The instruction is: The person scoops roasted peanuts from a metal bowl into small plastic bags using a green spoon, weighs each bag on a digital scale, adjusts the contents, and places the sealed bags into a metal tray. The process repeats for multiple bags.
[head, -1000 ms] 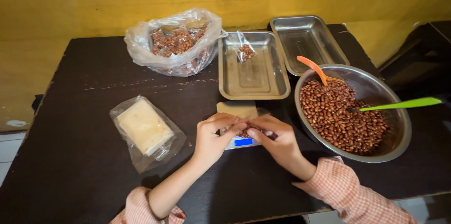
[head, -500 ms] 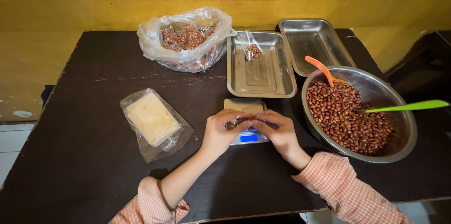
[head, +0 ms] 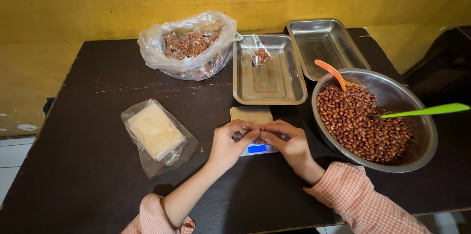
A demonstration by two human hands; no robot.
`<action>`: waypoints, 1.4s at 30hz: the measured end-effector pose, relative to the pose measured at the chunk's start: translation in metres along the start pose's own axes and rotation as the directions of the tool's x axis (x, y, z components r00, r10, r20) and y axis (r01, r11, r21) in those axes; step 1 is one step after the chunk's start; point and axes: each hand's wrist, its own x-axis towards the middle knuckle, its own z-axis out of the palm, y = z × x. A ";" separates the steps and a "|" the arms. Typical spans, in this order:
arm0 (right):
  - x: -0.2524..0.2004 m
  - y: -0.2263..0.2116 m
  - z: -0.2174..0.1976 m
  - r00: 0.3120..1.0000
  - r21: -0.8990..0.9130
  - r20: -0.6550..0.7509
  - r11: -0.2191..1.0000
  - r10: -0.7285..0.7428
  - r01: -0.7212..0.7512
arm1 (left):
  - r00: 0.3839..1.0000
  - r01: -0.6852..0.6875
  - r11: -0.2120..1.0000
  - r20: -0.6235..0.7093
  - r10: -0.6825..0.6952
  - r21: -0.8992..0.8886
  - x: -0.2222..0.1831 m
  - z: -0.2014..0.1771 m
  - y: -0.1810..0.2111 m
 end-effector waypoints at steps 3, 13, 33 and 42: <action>-0.001 0.005 -0.001 0.998 -0.029 -0.013 0.997 -0.066 0.065 | 0.999 0.047 0.997 -0.008 -0.048 -0.066 -0.001 -0.001 -0.005; -0.003 0.003 -0.001 0.992 -0.038 -0.047 0.993 -0.116 0.114 | 0.998 0.069 0.998 -0.003 -0.069 0.002 -0.005 0.001 -0.002; 0.000 0.008 0.000 0.989 -0.061 -0.060 0.990 -0.134 0.130 | 0.999 -0.012 1.000 -0.031 0.012 0.019 -0.007 0.001 0.002; 0.008 -0.007 0.004 0.995 -0.086 -0.002 0.992 -0.096 0.096 | 0.997 -0.069 0.997 -0.038 0.067 -0.046 -0.003 -0.003 0.004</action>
